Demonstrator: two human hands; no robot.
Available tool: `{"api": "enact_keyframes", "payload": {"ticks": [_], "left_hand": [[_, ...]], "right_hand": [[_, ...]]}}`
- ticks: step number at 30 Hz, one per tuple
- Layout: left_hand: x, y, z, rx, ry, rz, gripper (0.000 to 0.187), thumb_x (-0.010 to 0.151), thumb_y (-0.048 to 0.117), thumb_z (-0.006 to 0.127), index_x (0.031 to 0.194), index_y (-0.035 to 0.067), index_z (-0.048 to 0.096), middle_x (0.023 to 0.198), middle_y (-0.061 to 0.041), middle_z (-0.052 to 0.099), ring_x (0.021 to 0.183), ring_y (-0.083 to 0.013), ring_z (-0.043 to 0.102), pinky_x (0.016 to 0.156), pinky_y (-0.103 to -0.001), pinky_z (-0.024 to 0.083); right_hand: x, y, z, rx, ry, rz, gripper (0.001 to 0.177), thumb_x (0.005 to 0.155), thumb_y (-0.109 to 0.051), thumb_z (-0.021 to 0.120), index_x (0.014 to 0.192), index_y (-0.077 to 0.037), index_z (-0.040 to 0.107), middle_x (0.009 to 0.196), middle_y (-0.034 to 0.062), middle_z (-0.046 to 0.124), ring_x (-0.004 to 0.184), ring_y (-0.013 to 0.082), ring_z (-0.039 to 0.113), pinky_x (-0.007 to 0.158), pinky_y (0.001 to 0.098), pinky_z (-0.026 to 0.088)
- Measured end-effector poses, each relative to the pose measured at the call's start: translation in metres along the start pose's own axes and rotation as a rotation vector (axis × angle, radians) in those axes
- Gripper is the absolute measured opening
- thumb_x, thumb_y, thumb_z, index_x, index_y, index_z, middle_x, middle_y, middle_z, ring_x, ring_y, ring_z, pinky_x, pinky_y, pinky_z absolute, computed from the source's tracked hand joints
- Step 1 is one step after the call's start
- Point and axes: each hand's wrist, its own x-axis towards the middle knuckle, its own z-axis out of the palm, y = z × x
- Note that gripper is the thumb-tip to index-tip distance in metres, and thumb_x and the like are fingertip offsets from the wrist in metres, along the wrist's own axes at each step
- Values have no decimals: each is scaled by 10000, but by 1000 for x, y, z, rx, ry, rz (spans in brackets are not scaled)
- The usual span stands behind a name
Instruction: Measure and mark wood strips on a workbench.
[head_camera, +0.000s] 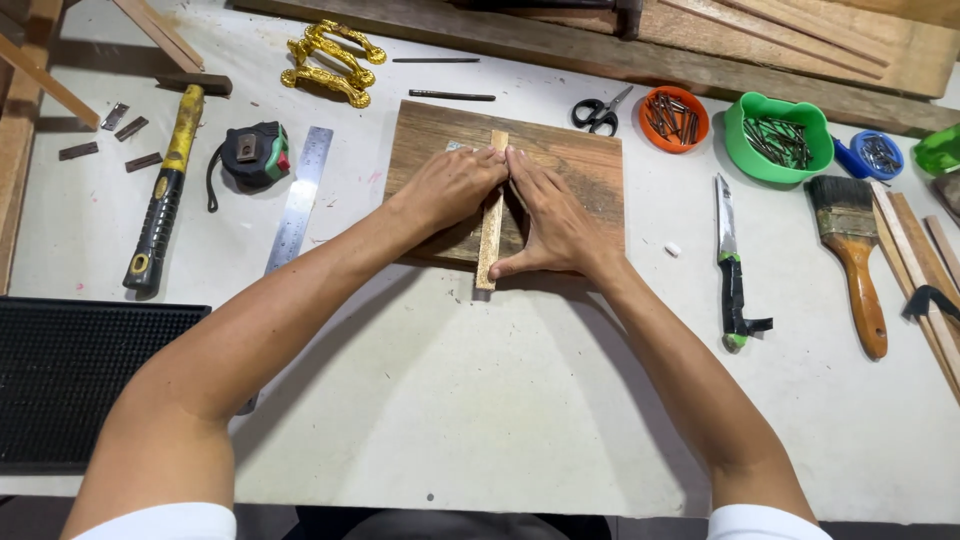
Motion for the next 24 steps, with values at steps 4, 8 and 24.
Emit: {"api": "enact_keyframes", "payload": {"ticks": [4,8,24], "left_hand": [[-2,5,1,-50,-1,-66,185,996,86,563,1089,11,705,1282,-203,679,912,-348,746,711,-411,641],[-18,19,0,32,111,-5,149,975,71,572,974,60,721,1203,-144,737,981,-313,749,745,-385,640],[-63,65,-22,117,110,73,143,926,118,606,992,30,696,1154,-120,730,1089,-252,719,914,-362,589]], "right_hand": [[0,-3,-2,3,-19,20,1725,356,-975,709,1621,36,115,1650,288,266,1527,428,266,1245,557,248],[3,1,-2,-38,-20,-25,1702,369,-973,711,1604,65,171,1649,265,278,1556,381,237,1278,552,164],[2,-4,-10,-155,-50,-54,1607,377,-967,717,1573,26,312,1651,179,310,1556,329,259,1294,551,96]]}}
